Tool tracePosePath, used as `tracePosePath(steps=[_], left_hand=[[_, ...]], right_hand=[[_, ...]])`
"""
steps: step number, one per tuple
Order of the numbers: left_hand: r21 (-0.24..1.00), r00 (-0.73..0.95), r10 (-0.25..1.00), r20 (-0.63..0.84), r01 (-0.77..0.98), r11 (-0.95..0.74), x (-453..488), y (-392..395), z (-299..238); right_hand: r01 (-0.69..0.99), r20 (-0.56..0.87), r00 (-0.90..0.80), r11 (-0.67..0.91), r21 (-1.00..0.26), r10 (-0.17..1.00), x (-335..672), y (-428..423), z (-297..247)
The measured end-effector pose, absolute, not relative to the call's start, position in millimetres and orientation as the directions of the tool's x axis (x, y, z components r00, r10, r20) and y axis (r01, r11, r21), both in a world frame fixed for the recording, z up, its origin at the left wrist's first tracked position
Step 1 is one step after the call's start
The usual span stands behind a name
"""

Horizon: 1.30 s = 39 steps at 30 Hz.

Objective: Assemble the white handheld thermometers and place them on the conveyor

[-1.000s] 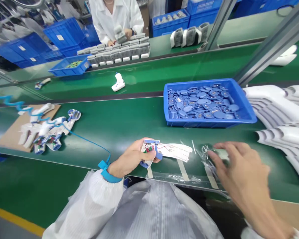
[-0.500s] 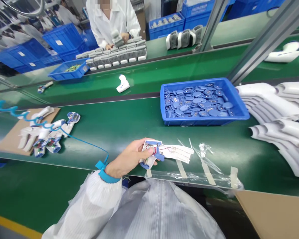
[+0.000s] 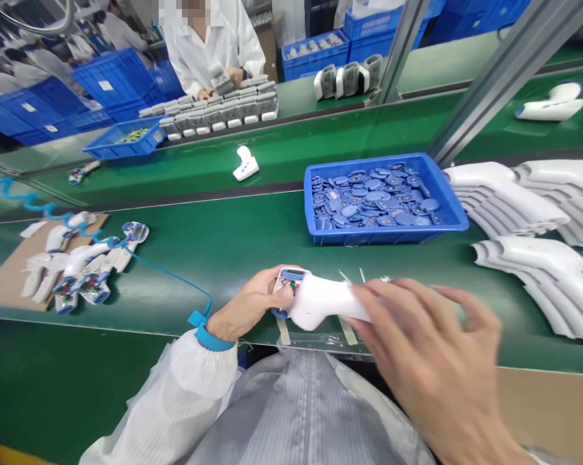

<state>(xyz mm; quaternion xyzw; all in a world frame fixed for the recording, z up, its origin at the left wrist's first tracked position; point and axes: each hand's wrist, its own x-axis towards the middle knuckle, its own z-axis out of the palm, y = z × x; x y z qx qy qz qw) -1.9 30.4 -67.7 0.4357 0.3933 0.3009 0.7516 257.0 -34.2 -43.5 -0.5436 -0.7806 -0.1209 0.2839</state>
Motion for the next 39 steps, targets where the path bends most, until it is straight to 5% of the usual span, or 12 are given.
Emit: tracePosePath(steps=[3, 5, 10, 14, 20, 23, 28, 32, 39], left_hand=[[0.917, 0.46, 0.823, -0.332, -0.048, 0.396, -1, 28, -65], [0.938, 0.431, 0.847, -0.313, 0.001, 0.346, -2, 26, -65], [0.97, 0.447, 0.866, -0.222, 0.19, 0.151, -8, 22, -64], [0.917, 0.345, 0.908, -0.238, 0.389, 0.092, -9, 23, -55], [0.814, 0.45, 0.885, -0.121, 0.555, -0.171, -4, 23, -52], [0.689, 0.401, 0.913, -0.075, 0.683, -0.244, -5, 21, -56], [0.733, 0.476, 0.877, -0.066, 0.62, -0.282, -8, 24, -51], [0.549, 0.453, 0.892, 0.011, 0.743, -0.383, -9, 31, -48], [0.756, 0.383, 0.922, -0.049, 0.618, -0.216, -10, 28, -58]], right_hand=[[0.845, 0.573, -0.481, 0.525, 0.103, 0.663, 215, -21, -49], [0.84, 0.519, -0.481, 0.54, 0.045, 0.706, 204, -14, -56], [0.749, 0.142, -0.333, 0.353, -0.561, 0.932, 216, -1, -66], [0.545, 0.132, -0.166, 0.202, -0.813, 0.977, 188, 21, -50], [0.733, 0.448, -0.017, 0.316, -0.602, 0.894, 127, 41, -45], [0.707, 0.477, -0.003, 0.34, -0.62, 0.879, 127, 40, -47], [0.717, 0.515, -0.005, 0.362, -0.595, 0.857, 130, 41, -42], [0.74, 0.613, 0.014, 0.405, -0.538, 0.79, 123, 49, -42], [0.683, 0.493, 0.173, 0.257, -0.684, 0.853, 124, 53, -47]])
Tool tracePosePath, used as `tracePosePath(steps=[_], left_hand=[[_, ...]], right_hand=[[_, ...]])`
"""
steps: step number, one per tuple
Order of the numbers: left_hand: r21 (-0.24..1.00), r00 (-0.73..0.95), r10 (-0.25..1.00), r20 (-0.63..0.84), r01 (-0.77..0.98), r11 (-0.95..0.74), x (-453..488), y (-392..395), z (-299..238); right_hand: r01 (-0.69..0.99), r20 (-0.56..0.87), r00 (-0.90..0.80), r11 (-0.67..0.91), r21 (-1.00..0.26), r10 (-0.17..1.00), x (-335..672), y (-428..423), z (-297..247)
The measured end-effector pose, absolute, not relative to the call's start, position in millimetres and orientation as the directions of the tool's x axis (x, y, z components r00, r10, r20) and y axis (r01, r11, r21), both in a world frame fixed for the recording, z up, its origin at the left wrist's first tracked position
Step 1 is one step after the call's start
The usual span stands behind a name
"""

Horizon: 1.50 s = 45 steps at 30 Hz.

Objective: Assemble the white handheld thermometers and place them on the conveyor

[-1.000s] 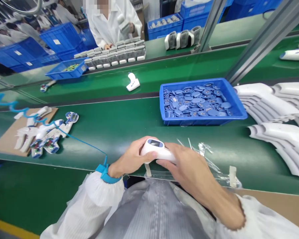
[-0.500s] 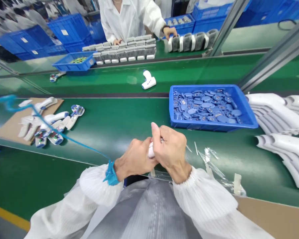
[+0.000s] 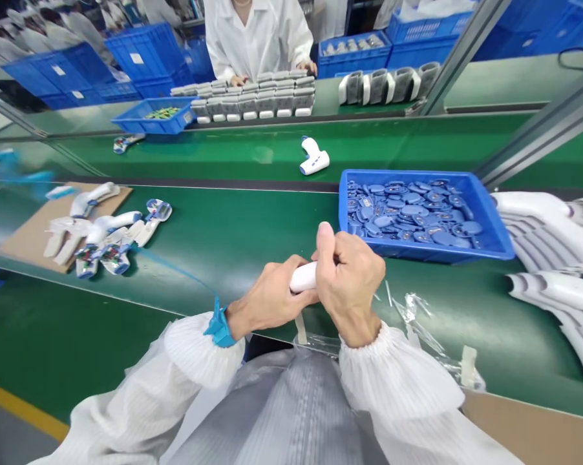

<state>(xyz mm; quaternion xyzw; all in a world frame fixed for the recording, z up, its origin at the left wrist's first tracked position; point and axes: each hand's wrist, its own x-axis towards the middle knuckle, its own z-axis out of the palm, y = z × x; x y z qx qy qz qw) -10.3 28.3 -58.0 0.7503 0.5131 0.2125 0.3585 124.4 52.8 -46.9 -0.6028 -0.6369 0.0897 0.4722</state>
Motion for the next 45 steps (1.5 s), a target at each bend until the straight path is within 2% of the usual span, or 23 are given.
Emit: tracePosePath(steps=[4, 5, 9, 11, 12, 14, 16, 18, 20, 22, 24, 26, 29, 31, 32, 34, 37, 41, 45], left_hand=[[0.593, 0.339, 0.94, -0.024, 0.762, -0.26, -5, 20, -67], [0.587, 0.337, 0.942, -0.013, 0.765, -0.265, -8, 18, -67], [0.69, 0.323, 0.945, -0.061, 0.697, -0.194, -43, 15, -59], [0.674, 0.29, 0.951, -0.105, 0.724, -0.146, -66, 18, -53], [0.632, 0.279, 0.955, -0.097, 0.759, -0.157, -74, 20, -51], [0.477, 0.319, 0.948, -0.018, 0.836, -0.272, -80, 27, -48], [0.255, 0.452, 0.892, 0.022, 0.86, -0.442, -72, 33, -49], [0.072, 0.556, 0.83, -0.033, 0.83, -0.553, -56, 38, -51], [0.004, 0.556, 0.827, -0.084, 0.83, -0.558, -43, 42, -52], [0.075, 0.485, 0.873, -0.053, 0.873, -0.481, -38, 45, -50], [0.26, 0.352, 0.936, 0.011, 0.903, -0.343, -40, 47, -45], [0.476, 0.196, 0.98, 0.03, 0.859, -0.186, -43, 49, -37], [0.69, 0.122, 0.993, -0.012, 0.719, -0.08, -39, 50, -27], [0.787, 0.177, 0.984, -0.011, 0.608, -0.101, -33, 48, -24], [0.83, 0.217, 0.976, 0.0, 0.545, -0.122, -30, 48, -24], [0.894, 0.291, 0.957, 0.014, 0.425, -0.142, -25, 46, -24], [0.938, 0.366, 0.93, 0.007, 0.319, -0.133, -23, 45, -26], [0.959, 0.366, 0.931, -0.005, 0.267, -0.1, -26, 43, -26], [0.961, 0.4, 0.916, -0.027, 0.264, -0.087, -29, 43, -22]], right_hand=[[0.718, 0.363, 0.155, 0.147, -0.68, 0.919, 116, 48, -50], [0.727, 0.36, 0.135, 0.155, -0.669, 0.923, 117, 48, -49], [0.696, 0.235, -0.089, 0.229, -0.681, 0.968, 155, 73, -35], [0.755, 0.217, -0.105, 0.22, -0.617, 0.97, 190, 102, -29], [0.816, 0.236, -0.117, 0.228, -0.531, 0.965, 206, 119, -29], [0.863, 0.228, -0.117, 0.213, -0.459, 0.966, 228, 153, -34], [0.874, 0.203, -0.129, 0.208, -0.44, 0.971, 235, 180, -45], [0.875, 0.183, -0.145, 0.212, -0.434, 0.972, 233, 196, -54], [0.872, 0.18, -0.146, 0.213, -0.441, 0.973, 232, 200, -55], [0.859, 0.189, -0.132, 0.208, -0.467, 0.973, 234, 194, -49], [0.838, 0.188, -0.126, 0.206, -0.505, 0.974, 237, 179, -37], [0.763, 0.145, -0.123, 0.187, -0.619, 0.982, 235, 155, -24], [0.441, 0.029, -0.106, 0.073, -0.894, 0.994, 214, 112, -12], [0.227, -0.033, -0.107, -0.008, -0.974, 0.994, 193, 86, -10], [0.175, -0.039, -0.112, -0.02, -0.984, 0.993, 184, 75, -11], [0.124, -0.009, -0.124, 0.006, -0.992, 0.992, 168, 60, -15], [0.129, 0.11, -0.098, 0.122, -0.984, 0.989, 158, 50, -22], [0.229, 0.189, -0.039, 0.193, -0.954, 0.981, 162, 45, -25], [0.326, 0.265, -0.112, 0.287, -0.901, 0.958, 166, 43, -24]])
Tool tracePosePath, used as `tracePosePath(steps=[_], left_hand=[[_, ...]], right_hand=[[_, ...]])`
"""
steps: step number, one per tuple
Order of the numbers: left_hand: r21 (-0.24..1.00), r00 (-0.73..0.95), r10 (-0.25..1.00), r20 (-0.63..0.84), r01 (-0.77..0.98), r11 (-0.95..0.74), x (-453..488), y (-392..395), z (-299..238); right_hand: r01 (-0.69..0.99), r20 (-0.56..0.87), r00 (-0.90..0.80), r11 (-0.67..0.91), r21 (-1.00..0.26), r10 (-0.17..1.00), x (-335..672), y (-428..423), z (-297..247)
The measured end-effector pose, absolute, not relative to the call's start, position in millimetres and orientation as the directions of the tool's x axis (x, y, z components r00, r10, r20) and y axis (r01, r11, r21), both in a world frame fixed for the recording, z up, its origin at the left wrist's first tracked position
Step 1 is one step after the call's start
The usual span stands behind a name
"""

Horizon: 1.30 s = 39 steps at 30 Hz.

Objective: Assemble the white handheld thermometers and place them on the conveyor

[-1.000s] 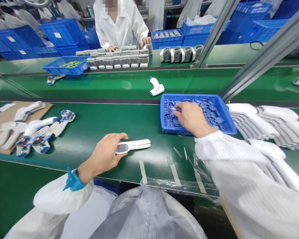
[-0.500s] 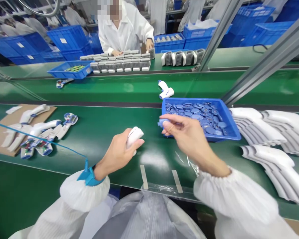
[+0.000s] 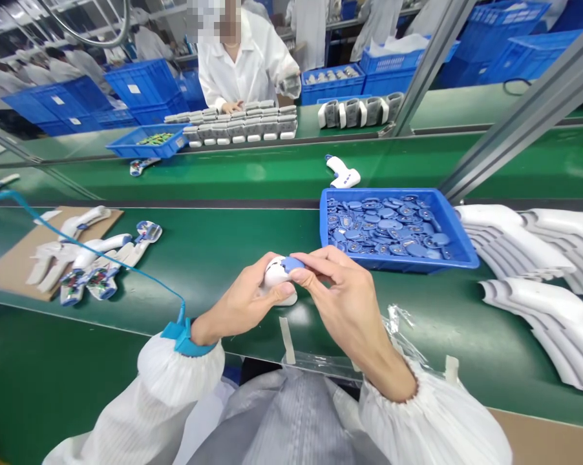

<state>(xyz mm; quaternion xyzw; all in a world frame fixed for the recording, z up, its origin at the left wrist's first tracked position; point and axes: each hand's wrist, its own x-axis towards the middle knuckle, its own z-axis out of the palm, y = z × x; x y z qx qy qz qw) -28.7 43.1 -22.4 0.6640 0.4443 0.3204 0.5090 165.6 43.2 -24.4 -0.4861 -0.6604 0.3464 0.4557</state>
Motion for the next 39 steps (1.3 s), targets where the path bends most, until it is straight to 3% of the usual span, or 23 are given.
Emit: tracePosePath(steps=[5, 9, 15, 21, 24, 26, 28, 33, 39], left_hand=[[0.936, 0.458, 0.884, -0.096, 0.343, -0.076, -32, 47, -12], [0.91, 0.497, 0.855, -0.148, 0.406, -0.078, -36, 51, -6], [0.822, 0.504, 0.854, -0.132, 0.537, -0.19, -29, 53, -11], [0.52, 0.481, 0.873, -0.079, 0.767, -0.376, -25, 49, -25], [0.559, 0.278, 0.949, 0.148, 0.768, -0.312, -24, 40, -46], [0.587, 0.03, 0.962, 0.271, 0.786, -0.19, -20, 38, -63], [0.594, -0.07, 0.95, 0.305, 0.794, -0.132, -16, 41, -75], [0.58, 0.079, 0.964, 0.255, 0.785, -0.218, -23, 59, -72], [0.626, 0.063, 0.987, 0.15, 0.766, -0.144, -45, 66, -69]], right_hand=[[0.5, 0.473, -0.202, 0.505, -0.704, 0.858, 165, 43, -23], [0.59, 0.555, -0.24, 0.574, -0.569, 0.797, 168, 45, -21], [0.471, 0.407, -0.308, 0.509, -0.72, 0.86, 161, 44, -26], [0.485, 0.339, -0.086, 0.337, -0.807, 0.937, 154, 32, -51], [0.438, 0.24, -0.053, 0.239, -0.867, 0.969, 161, 24, -58], [0.449, 0.2, -0.135, 0.239, -0.861, 0.971, 161, 18, -59], [0.497, 0.182, -0.233, 0.278, -0.822, 0.955, 155, 11, -58], [0.564, 0.31, -0.192, 0.363, -0.742, 0.931, 134, 5, -64], [0.477, 0.414, -0.31, 0.517, -0.711, 0.856, 115, 19, -72]])
